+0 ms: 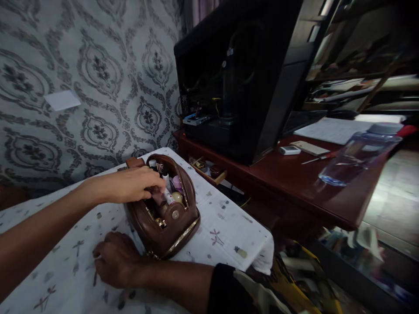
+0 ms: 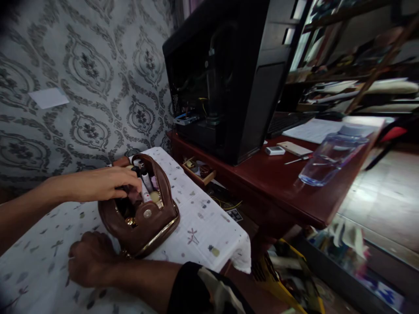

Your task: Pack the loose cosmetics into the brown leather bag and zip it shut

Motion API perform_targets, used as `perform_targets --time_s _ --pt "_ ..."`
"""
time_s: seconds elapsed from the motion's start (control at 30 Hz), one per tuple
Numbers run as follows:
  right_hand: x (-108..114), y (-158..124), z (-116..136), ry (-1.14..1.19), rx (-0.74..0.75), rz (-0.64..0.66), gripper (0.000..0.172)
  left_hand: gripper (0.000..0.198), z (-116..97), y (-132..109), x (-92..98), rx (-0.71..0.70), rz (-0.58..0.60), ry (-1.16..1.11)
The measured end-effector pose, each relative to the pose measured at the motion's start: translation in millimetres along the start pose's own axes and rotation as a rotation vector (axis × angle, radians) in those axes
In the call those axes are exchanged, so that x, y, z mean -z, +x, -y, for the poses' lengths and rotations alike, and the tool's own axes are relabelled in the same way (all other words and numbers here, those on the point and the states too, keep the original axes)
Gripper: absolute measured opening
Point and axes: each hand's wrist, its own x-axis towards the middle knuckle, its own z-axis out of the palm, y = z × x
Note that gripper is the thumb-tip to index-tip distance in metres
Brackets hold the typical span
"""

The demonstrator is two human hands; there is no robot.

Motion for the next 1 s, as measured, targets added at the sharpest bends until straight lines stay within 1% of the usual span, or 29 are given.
perform_targets --time_s 0.13,0.27,0.33,0.4,0.47,0.57,0.67,0.73,0.8,0.87,1.0 --pt "2.2 -2.9 -0.1 0.009 -0.008 -0.015 0.031 0.027 -1.3 0.1 -1.4 0.026 -0.025 0.046" --pt "3.9 -5.7 1.2 0.023 0.002 -0.035 0.028 0.024 -1.9 -1.7 -1.9 0.035 -0.062 0.077" --pt "4.1 -6.3 2.2 0.028 0.005 -0.050 0.026 0.022 -0.7 -4.2 -3.1 0.039 -0.093 0.063" --pt "3.9 -6.8 2.9 0.036 -0.006 -0.066 0.023 0.022 1.3 -8.2 -6.1 0.052 -0.150 0.026" --pt "3.9 -7.4 3.0 0.040 -0.003 -0.084 0.021 0.025 4.8 -14.0 -11.8 0.077 -0.269 -0.016" --pt "4.8 -8.2 2.8 0.031 0.011 -0.076 0.020 0.029 13.8 -25.5 -27.2 0.135 -0.537 -0.088" --pt "5.9 -8.5 2.8 0.017 0.016 -0.059 0.021 0.033 27.2 -38.4 -50.1 0.236 -0.826 -0.162" --pt "5.9 -8.0 3.0 0.009 0.019 -0.057 0.024 0.038 37.7 -45.5 -67.8 0.345 -0.986 -0.215" --pt "5.7 -7.3 3.4 -0.002 0.019 -0.056 0.024 0.044 47.9 -49.4 -85.6 0.463 -1.064 -0.308" --pt "5.7 -6.6 3.8 -0.005 0.020 -0.059 0.023 0.049 55.6 -49.1 -102.1 0.518 -1.102 -0.418" --pt "6.4 -6.1 4.4 -0.002 0.000 -0.041 0.025 0.053 60.3 -39.1 -127.1 0.500 -1.145 -0.560"
